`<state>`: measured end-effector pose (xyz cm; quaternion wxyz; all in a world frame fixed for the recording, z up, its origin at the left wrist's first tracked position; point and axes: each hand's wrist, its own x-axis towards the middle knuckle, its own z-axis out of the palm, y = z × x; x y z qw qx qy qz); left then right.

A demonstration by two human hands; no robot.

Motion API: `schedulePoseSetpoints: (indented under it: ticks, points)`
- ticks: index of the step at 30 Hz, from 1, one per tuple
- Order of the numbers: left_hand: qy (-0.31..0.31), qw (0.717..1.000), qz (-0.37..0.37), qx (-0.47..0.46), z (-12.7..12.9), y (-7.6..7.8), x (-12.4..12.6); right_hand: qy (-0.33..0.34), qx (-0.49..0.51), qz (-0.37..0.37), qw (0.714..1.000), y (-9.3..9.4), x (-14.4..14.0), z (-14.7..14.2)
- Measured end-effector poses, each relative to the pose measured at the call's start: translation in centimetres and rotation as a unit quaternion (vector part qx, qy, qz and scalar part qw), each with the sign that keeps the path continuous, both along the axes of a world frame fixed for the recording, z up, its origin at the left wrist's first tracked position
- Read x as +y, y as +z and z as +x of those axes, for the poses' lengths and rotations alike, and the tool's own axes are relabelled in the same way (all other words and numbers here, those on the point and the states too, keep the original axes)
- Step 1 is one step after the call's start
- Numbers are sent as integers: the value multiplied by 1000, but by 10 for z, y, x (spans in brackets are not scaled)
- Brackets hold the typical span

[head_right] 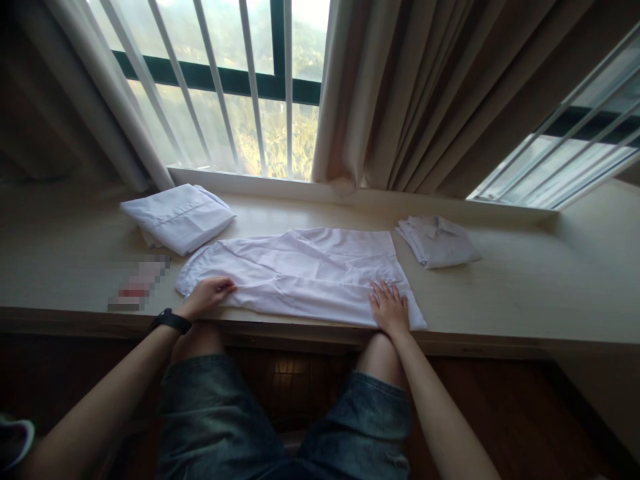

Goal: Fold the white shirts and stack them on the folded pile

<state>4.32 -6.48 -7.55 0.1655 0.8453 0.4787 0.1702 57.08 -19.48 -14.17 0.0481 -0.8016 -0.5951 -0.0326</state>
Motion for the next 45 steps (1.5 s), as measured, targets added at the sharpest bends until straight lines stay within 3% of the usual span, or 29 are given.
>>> schedulePoseSetpoints:
  ticks: [6, 12, 20, 25, 27, 31, 34, 38, 42, 45]
  points:
    - [76, 987, 47, 137, 9, 7, -14, 3, -5, 0, 1000, -1, -1, 0]
    - [47, 967, 82, 238, -2, 5, -16, 4, 2, -7, 1000, -2, 0, 2]
    - [76, 961, 52, 260, -19, 9, -4, 21, 1, -18, 1000, -1, -1, 8]
    - [124, 957, 171, 198, 6, 16, -24, 44, -16, -5, 999, 8, -2, 3]
    - [80, 964, 205, 151, 31, 15, -37, 69, -31, 15, 997, 12, 3, -10]
    - [-77, 969, 206, 113, 77, -1, -54, 140, -38, 9, 989, 14, 16, -43]
    - [-71, 978, 147, 127, 83, -17, -53, 164, -25, -30, 986, 10, 22, -52]
    - [1, 983, 87, 162, 51, -23, -39, 149, -28, -48, 987, 2, 18, -23]
    - [56, 979, 41, 193, 10, -17, -28, 122, -40, -43, 991, -4, 5, 28]
    - [70, 975, 34, 209, -2, -12, -28, 79, -34, -40, 995, -7, -4, 61]
